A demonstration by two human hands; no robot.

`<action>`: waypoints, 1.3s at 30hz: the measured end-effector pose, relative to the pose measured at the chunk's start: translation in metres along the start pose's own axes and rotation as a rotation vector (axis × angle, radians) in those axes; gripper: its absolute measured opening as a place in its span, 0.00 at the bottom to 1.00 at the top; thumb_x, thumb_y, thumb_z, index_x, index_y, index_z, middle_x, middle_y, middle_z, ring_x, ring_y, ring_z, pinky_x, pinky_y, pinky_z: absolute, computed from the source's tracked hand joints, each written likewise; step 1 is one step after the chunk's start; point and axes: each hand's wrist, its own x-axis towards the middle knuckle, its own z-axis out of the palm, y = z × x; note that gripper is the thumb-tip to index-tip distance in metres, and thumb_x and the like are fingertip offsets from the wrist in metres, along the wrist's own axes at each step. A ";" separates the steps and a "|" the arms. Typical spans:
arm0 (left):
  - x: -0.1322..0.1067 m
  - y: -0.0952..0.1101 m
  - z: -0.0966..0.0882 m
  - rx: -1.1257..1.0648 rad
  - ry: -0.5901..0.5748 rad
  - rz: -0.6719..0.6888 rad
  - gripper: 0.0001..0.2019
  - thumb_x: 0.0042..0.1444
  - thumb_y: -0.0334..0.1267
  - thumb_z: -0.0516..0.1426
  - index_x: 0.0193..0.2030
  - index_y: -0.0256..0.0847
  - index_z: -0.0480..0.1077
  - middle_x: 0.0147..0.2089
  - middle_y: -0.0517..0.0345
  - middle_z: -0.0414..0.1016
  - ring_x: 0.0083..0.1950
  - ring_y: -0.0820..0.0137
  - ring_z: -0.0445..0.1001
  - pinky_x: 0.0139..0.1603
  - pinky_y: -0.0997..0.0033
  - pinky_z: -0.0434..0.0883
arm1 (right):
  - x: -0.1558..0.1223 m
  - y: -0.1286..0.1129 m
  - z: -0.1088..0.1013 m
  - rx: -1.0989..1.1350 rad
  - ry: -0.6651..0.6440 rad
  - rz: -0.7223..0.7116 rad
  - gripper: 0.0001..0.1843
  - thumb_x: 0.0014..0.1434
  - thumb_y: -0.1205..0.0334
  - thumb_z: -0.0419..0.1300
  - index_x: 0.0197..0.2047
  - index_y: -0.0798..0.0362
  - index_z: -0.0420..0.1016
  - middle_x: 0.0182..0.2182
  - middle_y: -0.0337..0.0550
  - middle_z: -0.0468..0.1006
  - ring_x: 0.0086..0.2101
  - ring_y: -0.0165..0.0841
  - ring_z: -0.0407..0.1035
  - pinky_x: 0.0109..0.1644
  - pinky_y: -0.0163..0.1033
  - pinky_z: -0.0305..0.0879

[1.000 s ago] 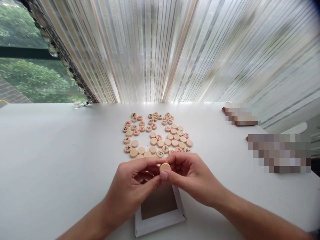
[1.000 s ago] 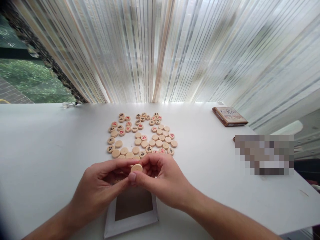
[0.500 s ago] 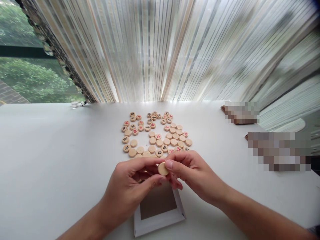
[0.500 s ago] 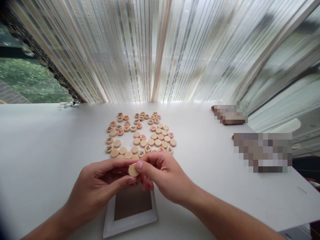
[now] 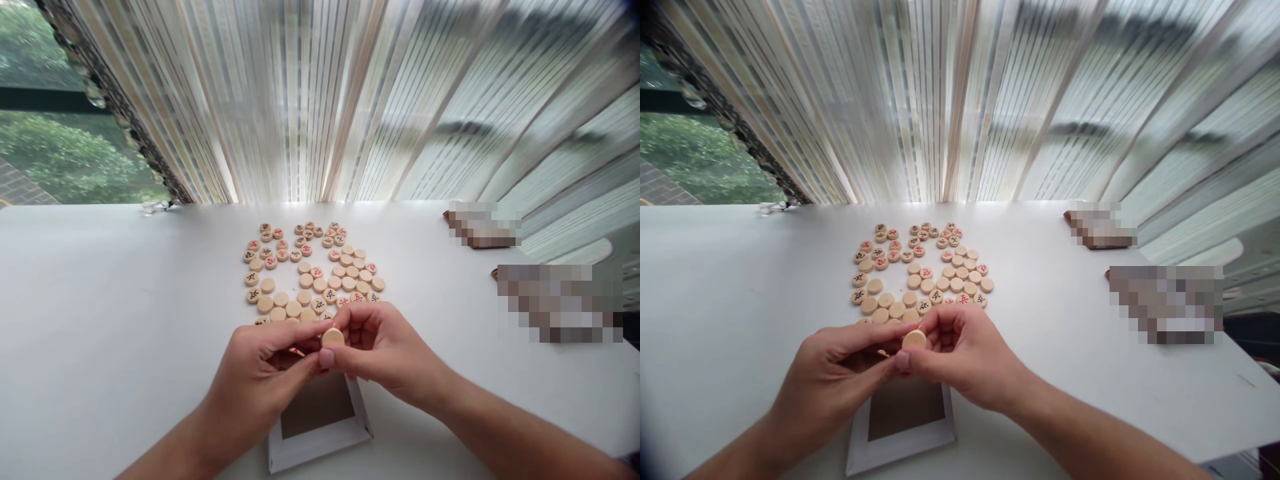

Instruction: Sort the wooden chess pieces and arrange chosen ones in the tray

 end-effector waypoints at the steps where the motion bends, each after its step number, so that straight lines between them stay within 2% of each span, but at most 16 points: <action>1: 0.000 0.000 0.000 0.054 -0.001 0.031 0.14 0.59 0.29 0.68 0.51 0.45 0.85 0.42 0.55 0.89 0.38 0.66 0.88 0.39 0.78 0.84 | 0.000 0.000 0.000 -0.005 0.011 -0.003 0.23 0.36 0.62 0.85 0.27 0.57 0.76 0.21 0.35 0.77 0.22 0.23 0.67 0.25 0.27 0.62; 6: 0.000 -0.002 -0.002 0.211 -0.003 0.136 0.15 0.60 0.29 0.67 0.52 0.46 0.85 0.44 0.55 0.89 0.38 0.66 0.88 0.39 0.78 0.83 | -0.003 -0.001 0.001 -0.061 -0.006 -0.029 0.20 0.44 0.57 0.82 0.28 0.57 0.77 0.21 0.37 0.78 0.19 0.22 0.65 0.20 0.26 0.58; 10: -0.001 -0.003 -0.002 0.203 -0.020 0.139 0.16 0.61 0.30 0.67 0.55 0.47 0.84 0.42 0.56 0.89 0.37 0.65 0.88 0.41 0.75 0.84 | -0.005 -0.003 0.001 -0.105 -0.025 -0.041 0.20 0.50 0.54 0.80 0.28 0.57 0.76 0.18 0.35 0.74 0.17 0.23 0.65 0.18 0.26 0.57; 15: -0.002 -0.002 -0.003 0.164 -0.010 0.108 0.14 0.60 0.32 0.68 0.53 0.46 0.85 0.40 0.55 0.89 0.35 0.64 0.88 0.39 0.74 0.85 | -0.005 -0.004 0.002 -0.095 -0.053 -0.062 0.20 0.52 0.53 0.78 0.28 0.57 0.76 0.18 0.37 0.75 0.17 0.24 0.66 0.19 0.26 0.60; 22: -0.001 0.002 -0.002 0.051 -0.012 0.038 0.12 0.59 0.32 0.69 0.50 0.42 0.85 0.38 0.53 0.89 0.35 0.63 0.88 0.38 0.73 0.86 | -0.007 -0.005 0.001 -0.100 -0.084 -0.061 0.19 0.54 0.52 0.77 0.32 0.58 0.79 0.20 0.38 0.77 0.19 0.26 0.69 0.23 0.31 0.68; 30: 0.002 0.004 -0.001 -0.008 0.041 0.033 0.11 0.56 0.28 0.69 0.46 0.42 0.86 0.37 0.57 0.89 0.35 0.67 0.88 0.37 0.79 0.84 | -0.006 -0.005 -0.001 -0.084 -0.106 -0.091 0.18 0.54 0.52 0.77 0.35 0.58 0.82 0.22 0.39 0.78 0.20 0.27 0.71 0.25 0.31 0.71; 34: 0.001 0.001 -0.001 0.023 0.054 0.047 0.12 0.57 0.28 0.69 0.48 0.43 0.86 0.38 0.57 0.89 0.36 0.68 0.88 0.38 0.79 0.84 | -0.006 -0.005 -0.002 -0.090 -0.120 -0.132 0.15 0.55 0.55 0.78 0.36 0.57 0.84 0.23 0.40 0.79 0.22 0.27 0.72 0.28 0.31 0.73; 39: 0.002 -0.003 -0.004 0.169 0.118 0.134 0.11 0.58 0.28 0.69 0.46 0.46 0.85 0.40 0.60 0.89 0.37 0.70 0.87 0.41 0.80 0.82 | -0.004 -0.002 -0.004 -0.157 -0.097 -0.235 0.12 0.56 0.59 0.77 0.40 0.56 0.86 0.28 0.43 0.83 0.29 0.29 0.77 0.36 0.32 0.76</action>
